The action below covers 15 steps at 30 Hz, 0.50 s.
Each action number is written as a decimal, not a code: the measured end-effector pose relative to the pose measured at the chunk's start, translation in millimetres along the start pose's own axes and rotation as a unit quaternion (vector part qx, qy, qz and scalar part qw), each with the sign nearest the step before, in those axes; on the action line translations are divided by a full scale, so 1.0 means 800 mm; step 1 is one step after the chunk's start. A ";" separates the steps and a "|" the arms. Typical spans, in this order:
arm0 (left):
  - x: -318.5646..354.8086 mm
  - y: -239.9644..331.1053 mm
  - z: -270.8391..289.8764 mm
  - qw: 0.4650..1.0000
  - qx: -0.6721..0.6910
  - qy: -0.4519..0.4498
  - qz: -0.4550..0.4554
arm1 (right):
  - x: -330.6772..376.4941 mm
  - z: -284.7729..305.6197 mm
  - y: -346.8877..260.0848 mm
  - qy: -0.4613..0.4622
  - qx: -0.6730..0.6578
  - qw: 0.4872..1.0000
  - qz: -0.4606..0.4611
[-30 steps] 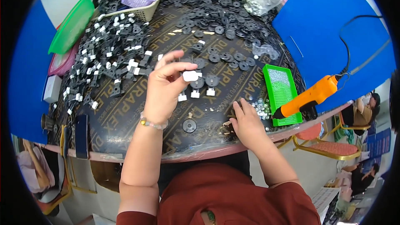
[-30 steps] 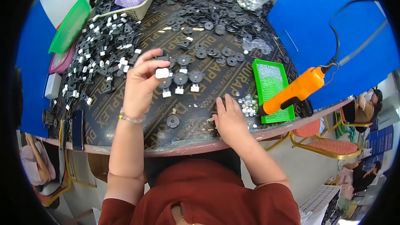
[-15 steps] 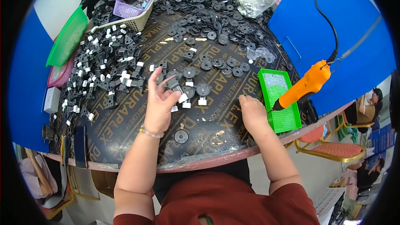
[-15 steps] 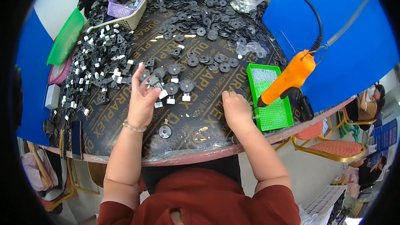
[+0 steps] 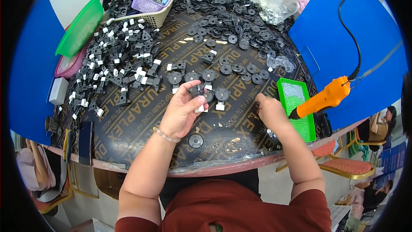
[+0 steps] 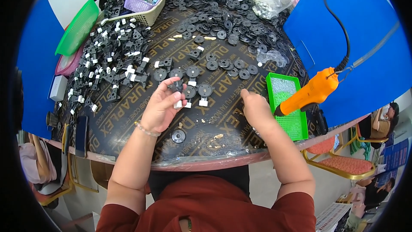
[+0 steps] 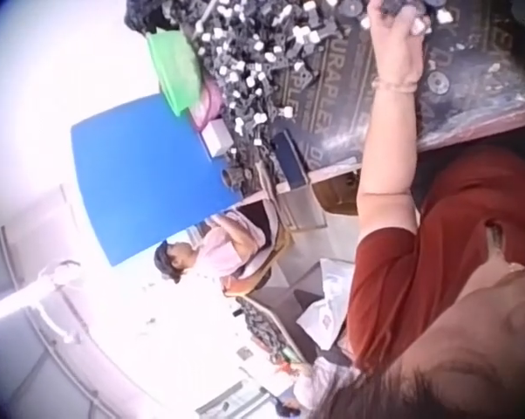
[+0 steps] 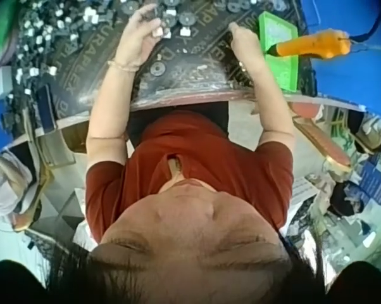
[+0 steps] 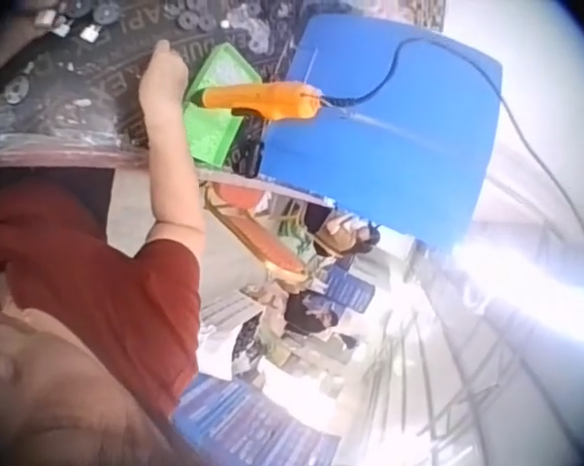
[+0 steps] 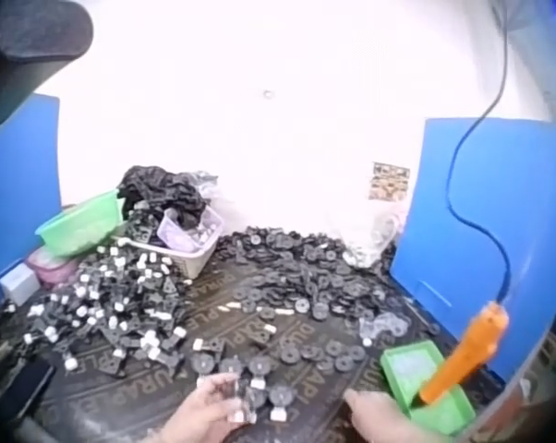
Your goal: Assembling small black and white plastic pieces into circular components at a factory workbench.
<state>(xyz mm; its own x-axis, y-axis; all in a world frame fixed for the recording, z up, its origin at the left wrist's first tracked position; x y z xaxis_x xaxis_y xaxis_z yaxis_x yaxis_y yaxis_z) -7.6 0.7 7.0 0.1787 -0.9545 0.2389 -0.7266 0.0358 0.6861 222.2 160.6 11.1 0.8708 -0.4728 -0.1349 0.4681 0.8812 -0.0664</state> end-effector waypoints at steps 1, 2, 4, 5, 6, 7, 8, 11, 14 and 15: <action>0.000 0.000 0.001 1.000 -0.013 0.002 -0.010 | -0.002 0.003 0.002 0.003 -0.040 0.999 -0.016; 0.001 0.000 -0.002 1.000 -0.020 0.010 -0.004 | -0.005 0.005 0.002 0.007 -0.080 0.996 -0.031; 0.001 -0.001 -0.004 1.000 -0.018 -0.004 -0.006 | -0.009 0.015 -0.006 0.024 -0.099 0.995 -0.020; 0.002 0.000 -0.006 0.999 -0.025 -0.021 0.013 | -0.014 0.025 -0.016 0.057 -0.138 0.989 -0.009; 0.005 0.001 -0.008 0.998 -0.033 -0.038 0.033 | -0.020 0.035 -0.028 0.090 -0.178 0.980 0.002; 0.006 0.001 -0.011 0.998 -0.034 -0.039 0.035 | -0.026 0.046 -0.042 0.097 -0.223 0.970 0.008; 0.007 0.000 -0.013 0.998 -0.033 -0.038 0.034 | -0.030 0.057 -0.058 0.118 -0.266 0.957 0.015; 0.009 -0.002 -0.015 0.998 -0.012 -0.057 0.037 | -0.048 0.075 -0.103 0.170 -0.350 0.919 0.065; 0.006 -0.002 -0.016 0.995 0.037 -0.058 0.078 | -0.065 0.083 -0.133 0.202 -0.370 0.899 0.117; 0.004 -0.002 -0.012 0.995 0.035 -0.060 0.074 | -0.071 0.081 -0.138 0.205 -0.371 0.897 0.129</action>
<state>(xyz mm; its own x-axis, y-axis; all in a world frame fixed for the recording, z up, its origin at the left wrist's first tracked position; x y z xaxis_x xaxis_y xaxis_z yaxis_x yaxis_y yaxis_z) 0.6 0.5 13.3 -0.0113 -0.9687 0.2481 -0.7847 0.1624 0.5983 130.8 89.6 90.4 0.7362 -0.3453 -0.5820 -0.1019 0.7937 -0.5997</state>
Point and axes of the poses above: each hand's wrist, its own x-axis away from the middle knuckle, its own z-axis out of the back of the hand, y = z × x, the point moved 3 cm from there along -x, towards the middle knuckle, and after that the axes turned 11 degrees about z, right-handed, at the moved point
